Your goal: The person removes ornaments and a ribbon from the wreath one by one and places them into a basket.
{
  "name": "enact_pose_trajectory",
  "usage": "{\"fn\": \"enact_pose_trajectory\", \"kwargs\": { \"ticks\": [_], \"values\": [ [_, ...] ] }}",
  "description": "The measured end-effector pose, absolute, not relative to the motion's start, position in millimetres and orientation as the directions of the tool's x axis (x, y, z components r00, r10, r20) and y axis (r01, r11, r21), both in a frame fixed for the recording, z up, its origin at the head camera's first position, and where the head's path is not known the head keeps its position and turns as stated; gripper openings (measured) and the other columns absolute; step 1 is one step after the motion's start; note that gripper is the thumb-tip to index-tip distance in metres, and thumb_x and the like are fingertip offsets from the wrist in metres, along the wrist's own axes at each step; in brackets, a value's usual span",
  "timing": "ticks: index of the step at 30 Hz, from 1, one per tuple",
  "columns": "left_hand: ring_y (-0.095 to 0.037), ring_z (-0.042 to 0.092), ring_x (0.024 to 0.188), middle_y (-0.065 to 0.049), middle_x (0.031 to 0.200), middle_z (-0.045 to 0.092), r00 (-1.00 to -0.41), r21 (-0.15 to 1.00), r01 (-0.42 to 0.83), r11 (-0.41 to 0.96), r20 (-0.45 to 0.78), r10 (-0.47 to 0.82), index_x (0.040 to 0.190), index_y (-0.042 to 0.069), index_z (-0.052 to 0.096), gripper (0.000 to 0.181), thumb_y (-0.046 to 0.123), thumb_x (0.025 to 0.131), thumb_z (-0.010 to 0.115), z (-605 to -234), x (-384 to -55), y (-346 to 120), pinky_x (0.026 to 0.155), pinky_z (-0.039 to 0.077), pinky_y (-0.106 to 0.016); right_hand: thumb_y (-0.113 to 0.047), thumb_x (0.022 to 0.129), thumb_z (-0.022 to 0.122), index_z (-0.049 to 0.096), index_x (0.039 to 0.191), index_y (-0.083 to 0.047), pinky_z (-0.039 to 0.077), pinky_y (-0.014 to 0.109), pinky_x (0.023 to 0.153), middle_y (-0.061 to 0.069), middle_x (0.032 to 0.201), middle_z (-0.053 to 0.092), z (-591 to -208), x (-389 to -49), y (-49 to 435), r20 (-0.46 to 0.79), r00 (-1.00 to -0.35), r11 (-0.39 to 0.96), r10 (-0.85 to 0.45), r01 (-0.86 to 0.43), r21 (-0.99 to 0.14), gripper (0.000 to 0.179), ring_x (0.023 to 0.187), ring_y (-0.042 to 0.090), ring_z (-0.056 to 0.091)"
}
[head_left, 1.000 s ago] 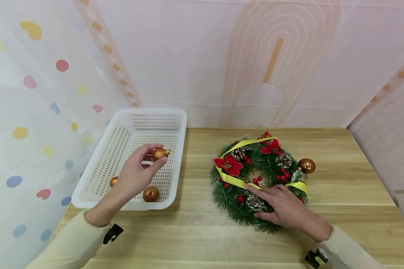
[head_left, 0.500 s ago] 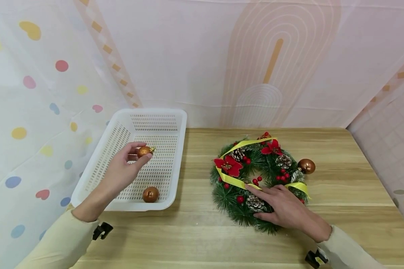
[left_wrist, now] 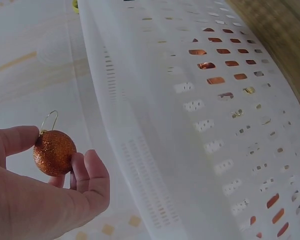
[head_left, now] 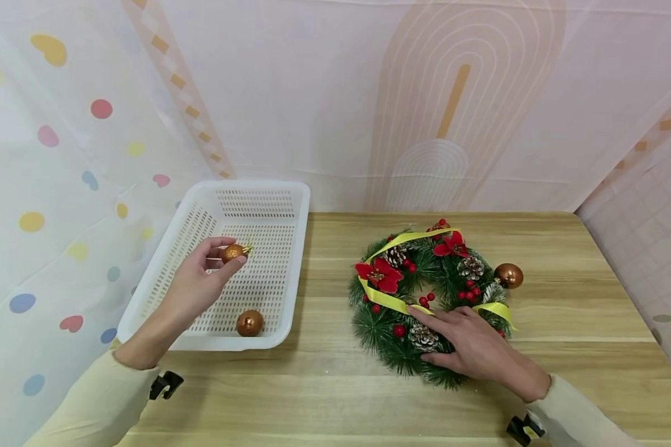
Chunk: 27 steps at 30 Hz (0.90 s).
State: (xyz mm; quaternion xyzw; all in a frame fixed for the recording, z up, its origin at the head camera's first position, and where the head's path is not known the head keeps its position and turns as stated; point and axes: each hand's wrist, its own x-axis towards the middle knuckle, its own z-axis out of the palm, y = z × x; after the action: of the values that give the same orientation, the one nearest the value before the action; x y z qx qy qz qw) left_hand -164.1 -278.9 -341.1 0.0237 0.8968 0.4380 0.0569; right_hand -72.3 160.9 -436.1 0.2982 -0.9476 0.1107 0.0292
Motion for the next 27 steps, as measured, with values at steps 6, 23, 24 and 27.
{"fn": "enact_pose_trajectory", "kwargs": {
  "ticks": [6, 23, 24, 27],
  "values": [
    [-0.03, 0.047, 0.116, -0.017, 0.129, 0.05, -0.992, 0.777, 0.008, 0.629, -0.074, 0.104, 0.144, 0.01, 0.043, 0.061, 0.047, 0.098, 0.058, -341.0, -169.0, -280.8, 0.076, 0.046, -0.029, -0.051, 0.084, 0.075, 0.034, 0.155, -0.029, 0.045, 0.048, 0.091, 0.013, 0.124, 0.068, -437.1, -72.5, 160.4, 0.117, -0.828, 0.804, -0.548, -0.56, -0.197, 0.085, 0.113, 0.027, 0.065],
    [-0.028, 0.047, 0.118, -0.016, 0.13, 0.051, -0.984, 0.782, 0.07, 0.619, -0.047, 0.171, 0.142, 0.012, 0.046, 0.055, 0.043, 0.099, 0.058, -337.1, -174.7, -267.0, 0.088, 0.043, -0.038, -0.048, 0.084, 0.075, 0.035, 0.155, -0.026, 0.045, 0.048, 0.089, 0.01, 0.119, 0.071, -437.3, -75.0, 160.9, 0.127, -0.821, 0.799, -0.557, -0.571, -0.188, 0.084, 0.11, 0.025, 0.066],
    [-0.028, 0.047, 0.118, -0.016, 0.13, 0.051, -0.983, 0.782, 0.078, 0.618, -0.043, 0.179, 0.142, 0.012, 0.047, 0.054, 0.042, 0.099, 0.059, -336.8, -174.6, -265.3, 0.09, 0.043, -0.039, -0.047, 0.084, 0.076, 0.035, 0.155, -0.026, 0.045, 0.048, 0.089, 0.009, 0.119, 0.071, -437.3, -75.2, 161.4, 0.13, -0.816, 0.794, -0.564, -0.579, -0.186, 0.084, 0.11, 0.024, 0.066],
    [-0.026, 0.047, 0.118, -0.015, 0.129, 0.052, -0.977, 0.788, 0.098, 0.608, -0.041, 0.21, 0.14, 0.011, 0.048, 0.051, 0.04, 0.099, 0.059, -336.0, -174.2, -259.9, 0.097, 0.041, -0.041, -0.046, 0.084, 0.076, 0.036, 0.154, -0.025, 0.046, 0.047, 0.087, 0.007, 0.119, 0.071, -437.5, -75.3, 163.4, 0.138, -0.796, 0.774, -0.589, -0.605, -0.184, 0.084, 0.109, 0.022, 0.066]
  ]
}}
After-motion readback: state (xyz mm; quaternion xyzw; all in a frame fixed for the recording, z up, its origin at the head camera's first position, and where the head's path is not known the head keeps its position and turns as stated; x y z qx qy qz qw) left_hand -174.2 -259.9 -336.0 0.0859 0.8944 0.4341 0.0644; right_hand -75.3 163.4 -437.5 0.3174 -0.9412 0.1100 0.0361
